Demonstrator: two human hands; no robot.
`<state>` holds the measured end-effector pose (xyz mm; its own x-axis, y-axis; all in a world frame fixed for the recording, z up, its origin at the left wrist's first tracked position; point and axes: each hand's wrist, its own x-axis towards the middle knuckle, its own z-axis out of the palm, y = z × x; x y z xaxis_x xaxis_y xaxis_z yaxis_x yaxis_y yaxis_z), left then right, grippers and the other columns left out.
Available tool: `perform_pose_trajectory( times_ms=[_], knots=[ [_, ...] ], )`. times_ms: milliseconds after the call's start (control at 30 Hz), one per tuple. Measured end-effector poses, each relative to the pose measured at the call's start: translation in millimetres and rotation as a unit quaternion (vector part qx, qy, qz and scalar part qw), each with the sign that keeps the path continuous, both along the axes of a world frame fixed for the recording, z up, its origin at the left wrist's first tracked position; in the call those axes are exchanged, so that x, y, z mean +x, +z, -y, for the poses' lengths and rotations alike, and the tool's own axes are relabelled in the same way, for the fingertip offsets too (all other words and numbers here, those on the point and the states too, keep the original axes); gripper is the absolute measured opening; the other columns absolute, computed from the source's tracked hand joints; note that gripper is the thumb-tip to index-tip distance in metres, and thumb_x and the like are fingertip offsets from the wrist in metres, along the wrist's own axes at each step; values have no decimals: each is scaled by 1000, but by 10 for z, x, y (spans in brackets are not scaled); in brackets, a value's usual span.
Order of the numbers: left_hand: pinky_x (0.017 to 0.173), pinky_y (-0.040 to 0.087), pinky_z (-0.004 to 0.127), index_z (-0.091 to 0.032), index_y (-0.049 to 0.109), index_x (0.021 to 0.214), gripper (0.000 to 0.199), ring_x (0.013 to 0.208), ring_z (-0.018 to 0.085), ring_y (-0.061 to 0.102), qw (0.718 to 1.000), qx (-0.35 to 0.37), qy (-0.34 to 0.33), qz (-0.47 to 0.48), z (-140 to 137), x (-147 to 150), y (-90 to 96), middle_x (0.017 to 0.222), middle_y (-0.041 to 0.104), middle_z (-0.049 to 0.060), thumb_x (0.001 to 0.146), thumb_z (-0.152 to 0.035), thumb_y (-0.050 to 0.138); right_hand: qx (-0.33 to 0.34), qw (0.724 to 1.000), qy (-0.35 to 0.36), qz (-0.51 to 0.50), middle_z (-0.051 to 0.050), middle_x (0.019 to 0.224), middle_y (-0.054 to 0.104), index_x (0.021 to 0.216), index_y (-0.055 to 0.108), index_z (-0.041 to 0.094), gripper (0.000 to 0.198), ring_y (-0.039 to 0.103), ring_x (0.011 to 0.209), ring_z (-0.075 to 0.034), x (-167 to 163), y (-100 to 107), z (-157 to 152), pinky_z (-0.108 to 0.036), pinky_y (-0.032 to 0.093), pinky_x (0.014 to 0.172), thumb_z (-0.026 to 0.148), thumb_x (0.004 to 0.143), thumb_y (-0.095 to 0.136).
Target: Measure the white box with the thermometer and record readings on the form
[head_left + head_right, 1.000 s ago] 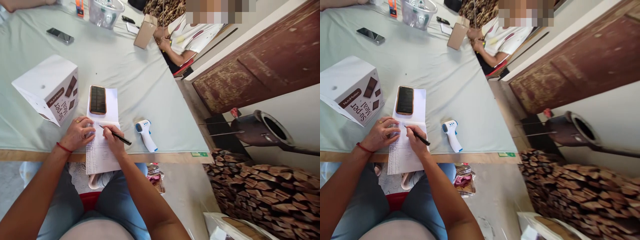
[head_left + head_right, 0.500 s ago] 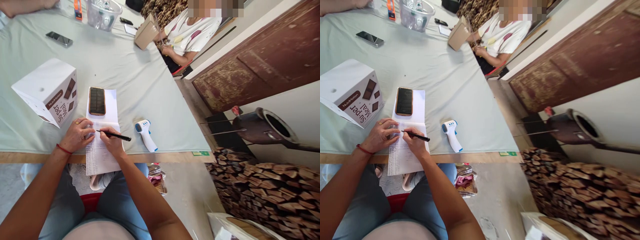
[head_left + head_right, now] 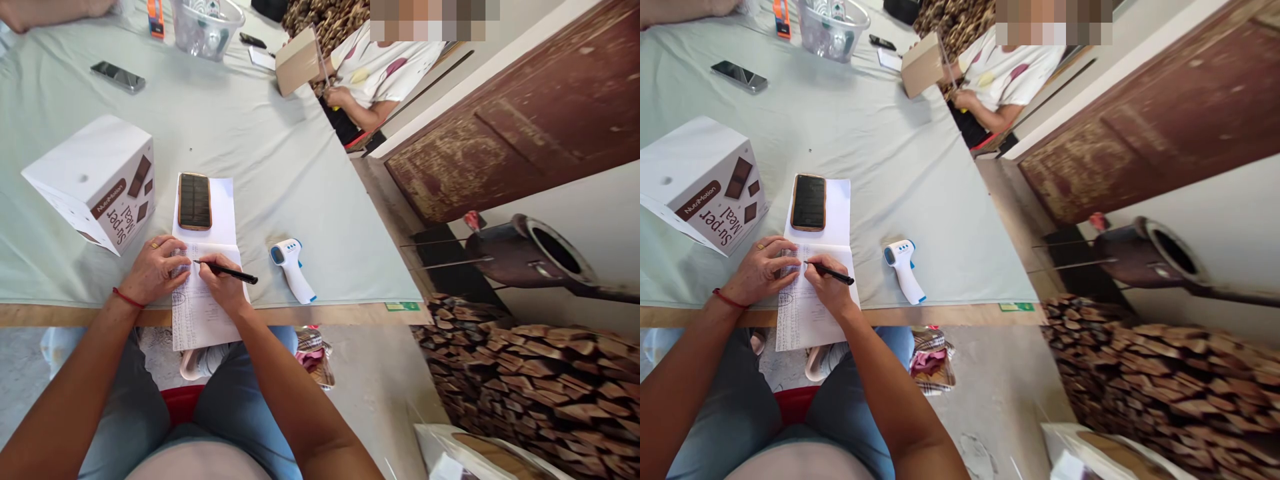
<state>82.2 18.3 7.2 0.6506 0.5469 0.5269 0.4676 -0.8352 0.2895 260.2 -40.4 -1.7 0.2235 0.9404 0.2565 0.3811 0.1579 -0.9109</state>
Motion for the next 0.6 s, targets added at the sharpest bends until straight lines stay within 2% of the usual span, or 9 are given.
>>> perform_pose_trajectory(
  times_ms=[300,467,600],
  knots=[
    [99,48,44,-22,74,90,14,112,24,58,1000,0,2,-2,-4,-2,-3,112,67,7,87,-30,62,-5,1000,4,-21,1,67,64,70,63,22,17,58,61,-15,-6,8,-4,-28,52,64,35,73,52],
    [99,48,45,-22,74,92,15,114,25,57,1000,-3,4,-8,0,-2,8,113,67,7,88,-30,62,-1,1000,-13,-25,0,69,67,71,63,22,18,59,63,-16,-13,-1,-13,-29,53,66,35,73,51],
    [100,47,45,-23,74,91,14,113,24,57,1000,-18,6,-6,3,4,15,112,67,7,87,-29,62,-5,1000,0,-18,0,69,66,70,63,22,17,59,63,-15,-9,-5,-13,-29,52,66,35,72,51]
  ],
)
